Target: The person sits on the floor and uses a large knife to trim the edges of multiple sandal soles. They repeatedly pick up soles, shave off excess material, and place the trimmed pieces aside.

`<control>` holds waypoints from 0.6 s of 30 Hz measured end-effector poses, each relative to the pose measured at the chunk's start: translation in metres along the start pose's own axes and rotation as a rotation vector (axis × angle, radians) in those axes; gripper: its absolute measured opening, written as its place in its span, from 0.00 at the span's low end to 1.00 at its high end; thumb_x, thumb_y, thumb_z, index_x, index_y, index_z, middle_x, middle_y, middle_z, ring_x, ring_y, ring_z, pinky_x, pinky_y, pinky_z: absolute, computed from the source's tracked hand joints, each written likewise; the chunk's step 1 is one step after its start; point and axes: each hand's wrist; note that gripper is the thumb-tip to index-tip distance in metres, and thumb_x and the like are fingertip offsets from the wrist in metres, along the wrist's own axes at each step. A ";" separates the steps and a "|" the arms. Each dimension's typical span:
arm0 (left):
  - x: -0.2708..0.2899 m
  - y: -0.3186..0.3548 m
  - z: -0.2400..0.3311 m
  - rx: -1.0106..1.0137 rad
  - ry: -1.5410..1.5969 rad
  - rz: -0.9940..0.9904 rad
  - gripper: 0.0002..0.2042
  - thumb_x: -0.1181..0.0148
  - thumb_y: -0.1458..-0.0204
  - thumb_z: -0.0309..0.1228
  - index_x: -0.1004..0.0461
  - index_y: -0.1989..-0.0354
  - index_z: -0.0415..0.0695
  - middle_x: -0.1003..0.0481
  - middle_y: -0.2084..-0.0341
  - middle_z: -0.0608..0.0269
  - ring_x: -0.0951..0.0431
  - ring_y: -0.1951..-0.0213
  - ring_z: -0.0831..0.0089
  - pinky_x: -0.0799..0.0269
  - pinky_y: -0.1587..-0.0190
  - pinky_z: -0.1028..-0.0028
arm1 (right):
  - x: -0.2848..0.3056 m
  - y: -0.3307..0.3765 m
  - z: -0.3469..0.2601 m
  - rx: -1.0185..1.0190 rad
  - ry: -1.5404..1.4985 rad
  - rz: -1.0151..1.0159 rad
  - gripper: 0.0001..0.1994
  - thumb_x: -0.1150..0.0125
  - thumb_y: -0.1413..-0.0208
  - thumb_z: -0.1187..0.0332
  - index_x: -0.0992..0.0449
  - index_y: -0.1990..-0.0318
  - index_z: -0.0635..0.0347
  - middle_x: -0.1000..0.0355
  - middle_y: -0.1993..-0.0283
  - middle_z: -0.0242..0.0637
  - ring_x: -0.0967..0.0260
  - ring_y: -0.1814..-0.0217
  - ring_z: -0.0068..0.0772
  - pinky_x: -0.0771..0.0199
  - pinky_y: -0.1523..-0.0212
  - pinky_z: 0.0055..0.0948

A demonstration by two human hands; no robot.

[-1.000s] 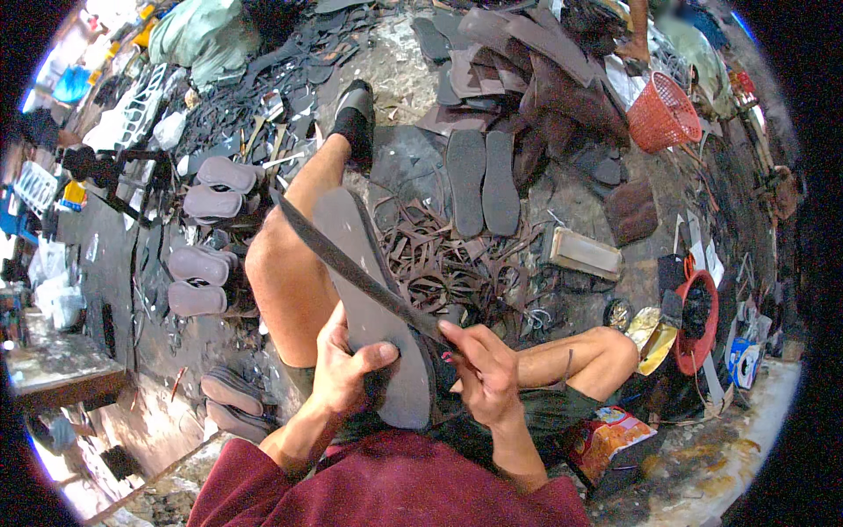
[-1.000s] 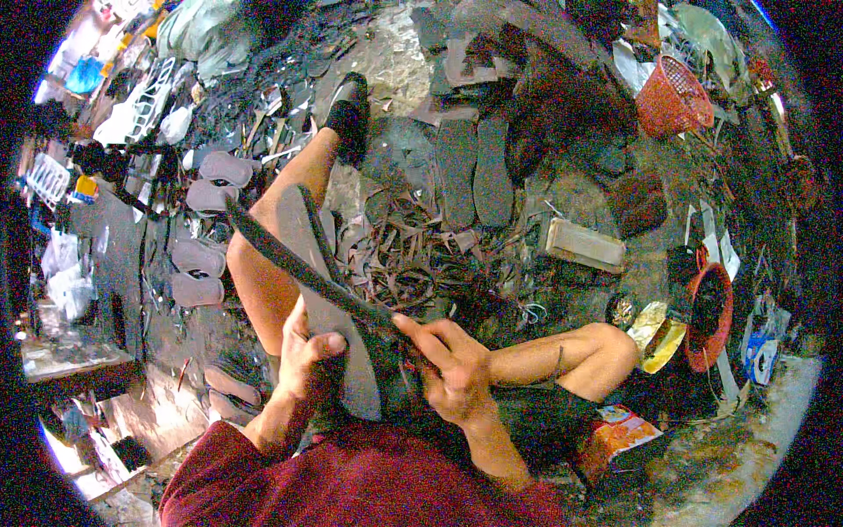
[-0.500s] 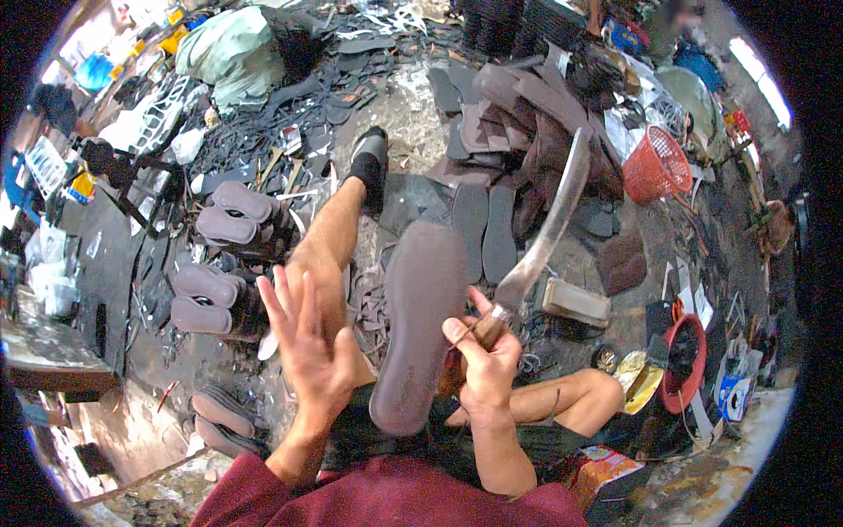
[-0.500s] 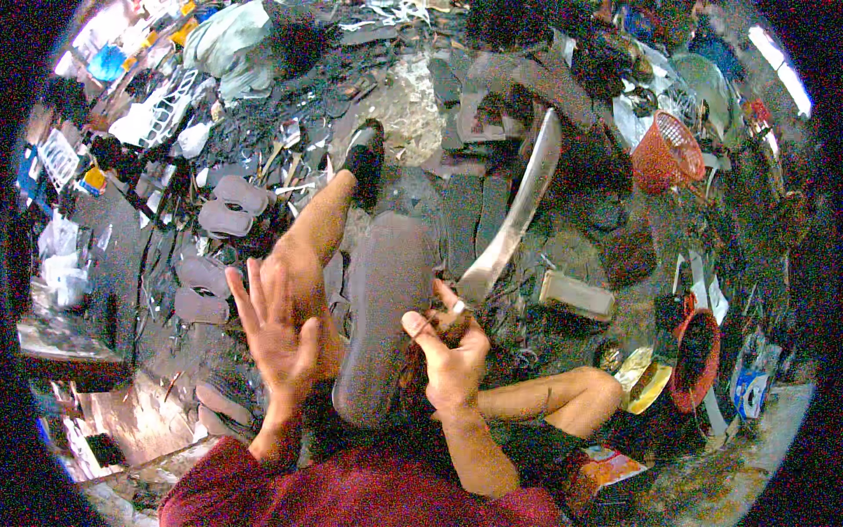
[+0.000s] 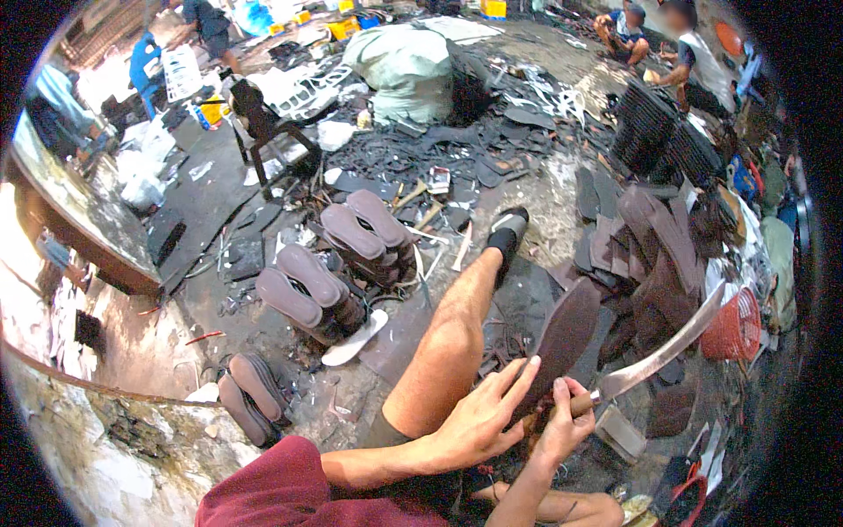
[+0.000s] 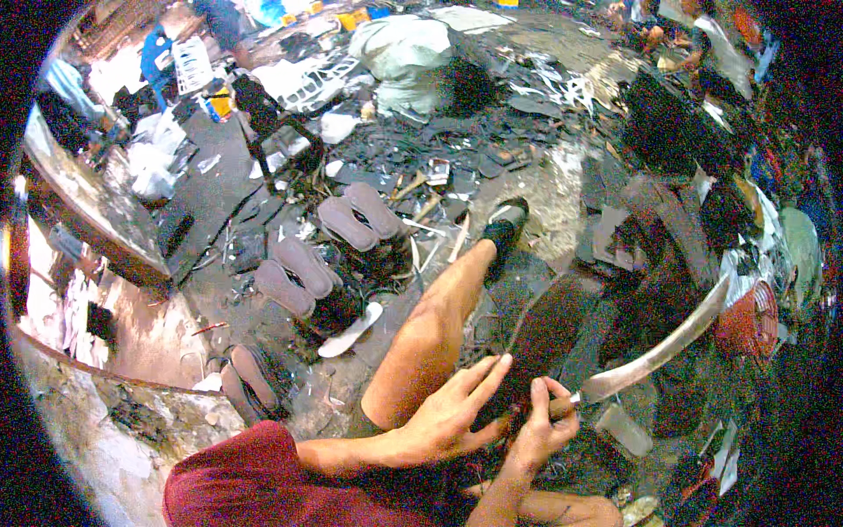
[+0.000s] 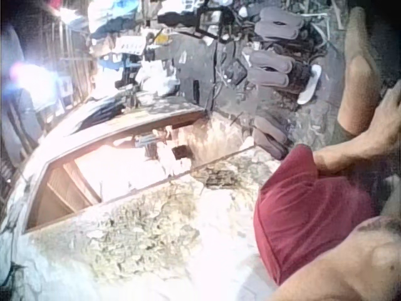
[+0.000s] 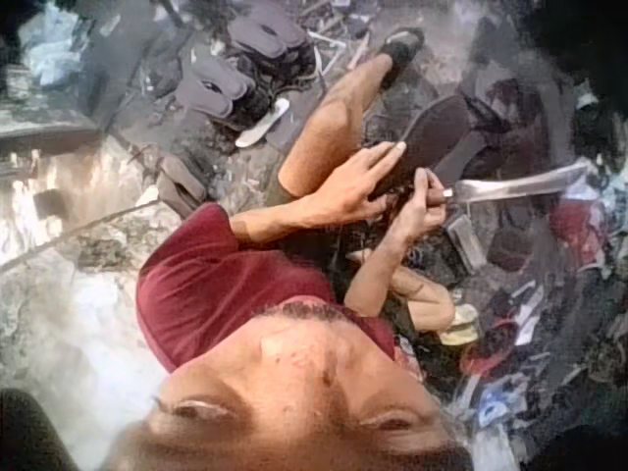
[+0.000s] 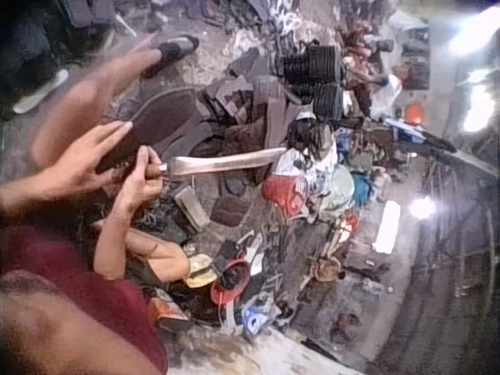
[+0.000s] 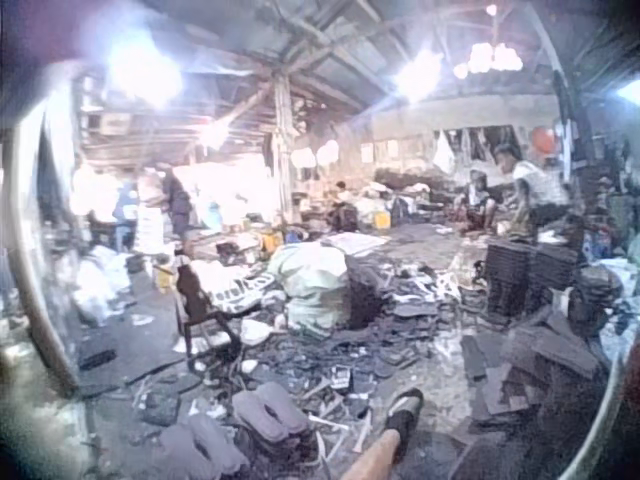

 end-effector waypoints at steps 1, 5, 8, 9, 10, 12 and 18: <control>0.002 -0.002 -0.001 -0.036 -0.027 0.005 0.44 0.36 0.51 0.29 0.54 0.27 0.38 0.43 0.36 0.37 0.34 0.41 0.40 0.32 0.40 0.56 | -0.001 -0.002 0.003 0.008 -0.053 -0.023 0.08 0.29 0.48 0.74 0.20 0.62 0.67 0.24 0.65 0.33 0.30 0.64 0.25 0.29 0.59 0.23; 0.014 -0.015 -0.011 -0.103 0.000 0.000 0.45 0.36 0.54 0.26 0.53 0.27 0.37 0.41 0.37 0.37 0.34 0.41 0.40 0.31 0.40 0.57 | -0.017 -0.010 -0.006 -0.016 -0.147 0.015 0.13 0.34 0.49 0.76 0.24 0.55 0.63 0.27 0.66 0.32 0.31 0.67 0.24 0.28 0.64 0.24; 0.028 -0.040 -0.018 -0.159 0.195 0.110 0.43 0.33 0.55 0.29 0.47 0.29 0.37 0.41 0.36 0.36 0.36 0.36 0.42 0.35 0.36 0.60 | -0.009 -0.032 0.000 -0.125 -0.321 0.176 0.19 0.34 0.50 0.74 0.27 0.49 0.62 0.28 0.62 0.34 0.32 0.69 0.25 0.29 0.70 0.26; 0.052 -0.057 -0.014 -0.082 0.107 0.150 0.43 0.30 0.58 0.33 0.42 0.31 0.37 0.39 0.36 0.36 0.38 0.33 0.46 0.37 0.35 0.62 | 0.002 -0.045 0.005 -0.092 -0.237 0.238 0.19 0.34 0.49 0.73 0.27 0.48 0.62 0.26 0.61 0.34 0.30 0.68 0.26 0.28 0.69 0.26; 0.059 -0.075 -0.045 -0.067 0.080 0.329 0.41 0.29 0.58 0.33 0.39 0.33 0.36 0.35 0.38 0.39 0.35 0.35 0.50 0.36 0.35 0.61 | 0.013 -0.052 0.015 -0.071 -0.159 0.277 0.20 0.33 0.48 0.72 0.27 0.48 0.63 0.25 0.60 0.35 0.28 0.67 0.27 0.28 0.69 0.27; 0.072 -0.126 -0.105 0.129 0.429 0.751 0.34 0.30 0.59 0.32 0.31 0.39 0.34 0.30 0.43 0.46 0.30 0.39 0.56 0.35 0.36 0.62 | 0.050 -0.061 0.054 -0.154 0.031 0.174 0.21 0.32 0.46 0.71 0.28 0.46 0.65 0.25 0.55 0.37 0.25 0.66 0.28 0.27 0.74 0.24; 0.109 -0.200 -0.373 0.609 -0.371 1.305 0.29 0.37 0.56 0.40 0.27 0.44 0.41 0.35 0.44 0.45 0.34 0.40 0.49 0.37 0.38 0.55 | 0.090 -0.017 0.084 -0.478 0.194 0.015 0.20 0.32 0.46 0.74 0.28 0.45 0.58 0.25 0.62 0.36 0.26 0.68 0.29 0.27 0.74 0.26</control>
Point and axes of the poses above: each hand's wrist, its own y-axis away from the middle knuckle, its own x-axis out of the back of the hand, z = x × y
